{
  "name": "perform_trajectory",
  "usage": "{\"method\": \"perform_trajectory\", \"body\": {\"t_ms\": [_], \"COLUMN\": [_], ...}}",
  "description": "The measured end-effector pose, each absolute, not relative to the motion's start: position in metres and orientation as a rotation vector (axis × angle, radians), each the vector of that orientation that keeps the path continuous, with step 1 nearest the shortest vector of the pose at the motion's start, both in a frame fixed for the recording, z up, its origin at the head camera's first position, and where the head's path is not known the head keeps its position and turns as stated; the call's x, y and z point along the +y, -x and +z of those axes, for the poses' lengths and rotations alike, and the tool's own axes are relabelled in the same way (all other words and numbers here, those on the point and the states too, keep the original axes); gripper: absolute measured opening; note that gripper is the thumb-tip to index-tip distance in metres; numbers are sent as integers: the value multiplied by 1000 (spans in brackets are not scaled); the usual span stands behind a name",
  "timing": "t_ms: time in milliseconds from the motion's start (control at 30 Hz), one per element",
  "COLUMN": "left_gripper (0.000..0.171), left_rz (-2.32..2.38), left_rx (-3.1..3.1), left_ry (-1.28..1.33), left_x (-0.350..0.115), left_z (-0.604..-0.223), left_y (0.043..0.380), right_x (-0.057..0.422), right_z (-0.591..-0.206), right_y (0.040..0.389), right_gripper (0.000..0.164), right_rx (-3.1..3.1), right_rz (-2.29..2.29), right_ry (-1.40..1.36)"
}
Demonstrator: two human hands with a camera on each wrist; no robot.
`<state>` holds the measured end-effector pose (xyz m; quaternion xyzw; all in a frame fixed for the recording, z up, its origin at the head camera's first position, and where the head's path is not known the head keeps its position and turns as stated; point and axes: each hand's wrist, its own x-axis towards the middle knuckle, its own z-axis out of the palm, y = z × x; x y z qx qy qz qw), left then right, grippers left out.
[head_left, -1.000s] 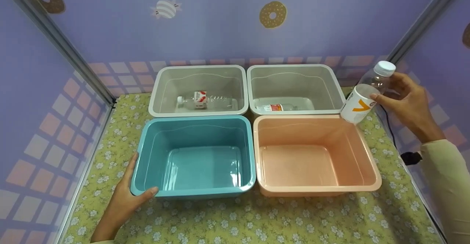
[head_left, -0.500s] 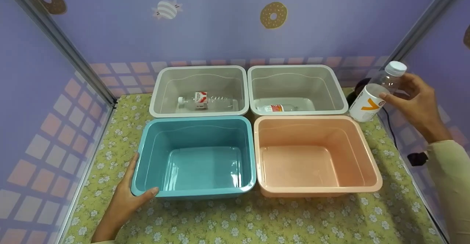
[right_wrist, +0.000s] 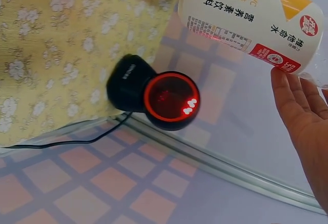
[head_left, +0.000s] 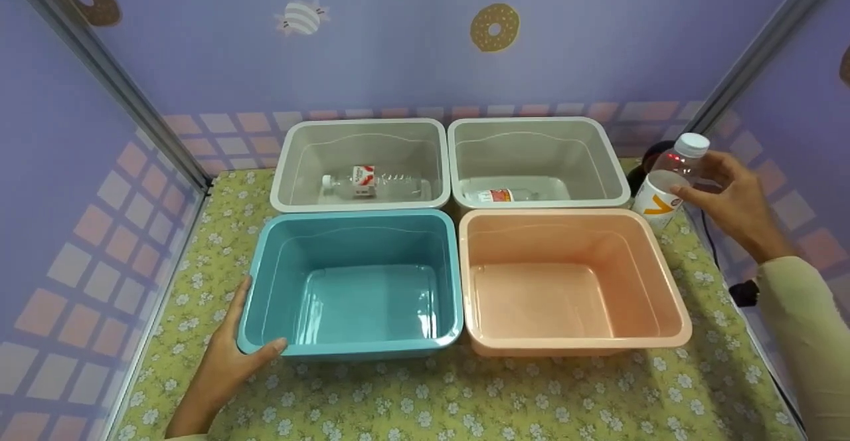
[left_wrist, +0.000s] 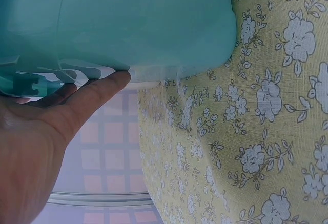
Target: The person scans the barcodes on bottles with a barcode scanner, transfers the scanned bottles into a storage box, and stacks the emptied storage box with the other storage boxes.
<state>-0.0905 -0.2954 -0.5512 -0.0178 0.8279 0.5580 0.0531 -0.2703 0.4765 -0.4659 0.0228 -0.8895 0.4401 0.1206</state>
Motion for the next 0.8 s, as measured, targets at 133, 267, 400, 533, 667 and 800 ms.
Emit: {"method": "perform_trajectory", "body": {"t_ms": [133, 267, 400, 533, 667, 800], "left_gripper": [113, 112, 112, 113, 112, 113], "left_rz": [1693, 1692, 1686, 1664, 1666, 1671], "left_rx": [2517, 2515, 2518, 2539, 2538, 2524], "left_ry": [52, 49, 52, 54, 57, 60], "left_x": [-295, -295, -296, -295, -296, -296], "left_z": [-552, -552, -551, -551, -550, -550], "left_y": [91, 91, 91, 91, 91, 91], "right_x": [479, 480, 481, 482, 479, 477], "right_z": [-476, -483, -488, -492, -495, -497], "right_y": [274, 277, 278, 281, 285, 290], "right_gripper": [66, 66, 69, 70, 67, 64], "right_rx": [-2602, -2615, -2660, -2687, -2686, -2682], "right_rz": [1298, 1308, 1259, 1266, 1320, 1332], "right_ry": [-87, -95, -73, -82, -126, -165]}}
